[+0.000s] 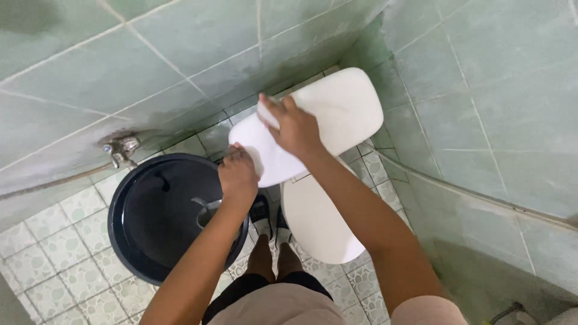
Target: The person cleans the toilet tank and seat using a green liquid cleaner, a scrubbing brush, and water from a bucket. They apply the cleaner to the tank, scrub the surfaces, rinse the brush, and then scrub the toilet seat.
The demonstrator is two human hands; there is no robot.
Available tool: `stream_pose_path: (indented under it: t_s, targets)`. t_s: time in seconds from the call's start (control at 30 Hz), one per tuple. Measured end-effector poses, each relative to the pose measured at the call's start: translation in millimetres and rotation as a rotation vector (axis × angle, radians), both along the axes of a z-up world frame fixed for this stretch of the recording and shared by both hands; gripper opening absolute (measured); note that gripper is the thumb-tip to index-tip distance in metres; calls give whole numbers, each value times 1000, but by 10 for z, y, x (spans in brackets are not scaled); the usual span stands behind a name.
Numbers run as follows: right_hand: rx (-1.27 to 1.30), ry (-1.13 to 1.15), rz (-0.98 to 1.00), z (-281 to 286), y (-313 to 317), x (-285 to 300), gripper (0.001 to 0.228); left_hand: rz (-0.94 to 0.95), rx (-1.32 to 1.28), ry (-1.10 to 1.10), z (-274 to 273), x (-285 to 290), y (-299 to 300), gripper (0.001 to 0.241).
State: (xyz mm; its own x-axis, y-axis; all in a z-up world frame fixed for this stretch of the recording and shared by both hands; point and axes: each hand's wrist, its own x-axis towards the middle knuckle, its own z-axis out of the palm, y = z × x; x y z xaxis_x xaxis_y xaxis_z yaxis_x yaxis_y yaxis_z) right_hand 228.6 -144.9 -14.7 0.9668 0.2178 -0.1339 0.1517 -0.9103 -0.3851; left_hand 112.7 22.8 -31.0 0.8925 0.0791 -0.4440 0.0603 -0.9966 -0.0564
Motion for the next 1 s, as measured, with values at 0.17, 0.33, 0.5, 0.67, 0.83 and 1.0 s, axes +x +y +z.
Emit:
stream_pose_path:
  t_s: [0.17,0.33,0.5,0.67,0.83,1.0]
  targets:
    - [-175,184,-839,602,-730,472,69,-7,12,-36,38,-39,29,96]
    - [49,-223,-458,-137,-900,-164,65,-22,-10,-125,-1,-86,48,96]
    - [5,-484,-32,-425,-807,-861,52,-21,-66,-160,58,-94,60,94]
    - [-167,-353,-360,-38,-1188,-318,65,-20,7,-256,-64,-80,30,93]
    - [-235,-252,69,-206,-530,-967,75,-33,-26,-276,-91,-96,92,93]
    - [-144,-556,-321,-84,-1412,-563,62,-34,-16,-270,-264,-136,140,101]
